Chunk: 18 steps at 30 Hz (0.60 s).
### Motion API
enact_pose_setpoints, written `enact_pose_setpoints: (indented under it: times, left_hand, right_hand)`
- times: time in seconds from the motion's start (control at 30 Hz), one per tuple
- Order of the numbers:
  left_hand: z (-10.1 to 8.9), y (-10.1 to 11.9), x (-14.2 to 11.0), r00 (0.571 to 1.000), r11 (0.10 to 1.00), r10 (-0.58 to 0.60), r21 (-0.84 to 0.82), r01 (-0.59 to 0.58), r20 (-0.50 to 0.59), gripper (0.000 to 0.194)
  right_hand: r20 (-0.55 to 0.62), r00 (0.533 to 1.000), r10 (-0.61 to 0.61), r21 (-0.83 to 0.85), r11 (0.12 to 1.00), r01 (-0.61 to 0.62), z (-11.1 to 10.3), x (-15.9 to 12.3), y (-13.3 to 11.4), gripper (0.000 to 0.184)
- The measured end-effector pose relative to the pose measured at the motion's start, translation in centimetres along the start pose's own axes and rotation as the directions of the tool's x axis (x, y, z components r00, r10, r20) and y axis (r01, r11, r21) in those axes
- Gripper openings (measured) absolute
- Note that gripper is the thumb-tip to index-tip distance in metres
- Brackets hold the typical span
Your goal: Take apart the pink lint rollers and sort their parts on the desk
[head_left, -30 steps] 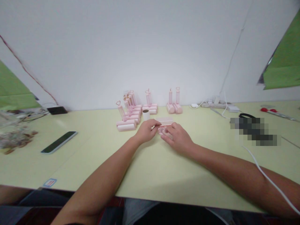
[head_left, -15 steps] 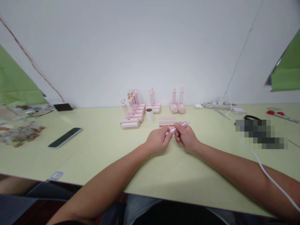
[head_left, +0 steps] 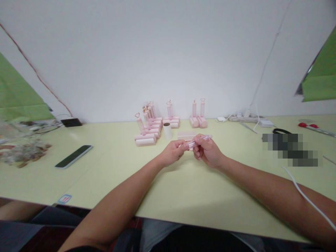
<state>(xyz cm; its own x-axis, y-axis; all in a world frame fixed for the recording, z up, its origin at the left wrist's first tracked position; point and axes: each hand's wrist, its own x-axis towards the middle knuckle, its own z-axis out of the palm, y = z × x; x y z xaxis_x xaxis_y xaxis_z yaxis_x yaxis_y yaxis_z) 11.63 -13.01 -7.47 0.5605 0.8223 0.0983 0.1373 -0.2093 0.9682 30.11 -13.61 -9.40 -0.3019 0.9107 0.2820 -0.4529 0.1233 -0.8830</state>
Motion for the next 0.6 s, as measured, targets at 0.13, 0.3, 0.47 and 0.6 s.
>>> enact_pose_setpoints:
  times: [0.13,0.3,0.47,0.6]
  left_hand:
    - [-3.3,-0.4,0.5,0.967,0.997,-0.079,-0.015,0.078,-0.242,0.011]
    - [-7.1,-1.3,0.6,0.866,0.853,0.138,0.502,0.143,-0.481,0.021]
    - [-8.3,-2.9,0.7,0.880,0.627,0.147,0.731,0.270,-0.452,0.034]
    - [-8.6,-3.7,0.8,0.869,0.593,0.135,0.741,0.315,-0.477,0.040]
  right_hand:
    - [-0.103,0.992,-0.072,-0.262,0.964,0.043,-1.1,1.5,-0.2,0.026]
    - [-0.173,0.970,-0.172,-0.533,0.844,0.055,-1.4,4.7,-0.1,0.022]
    - [-0.056,0.956,-0.289,-0.889,0.451,0.085,0.7,8.8,0.1,0.024]
    - [0.035,0.984,-0.177,-0.976,0.208,0.072,2.4,11.6,0.6,0.025]
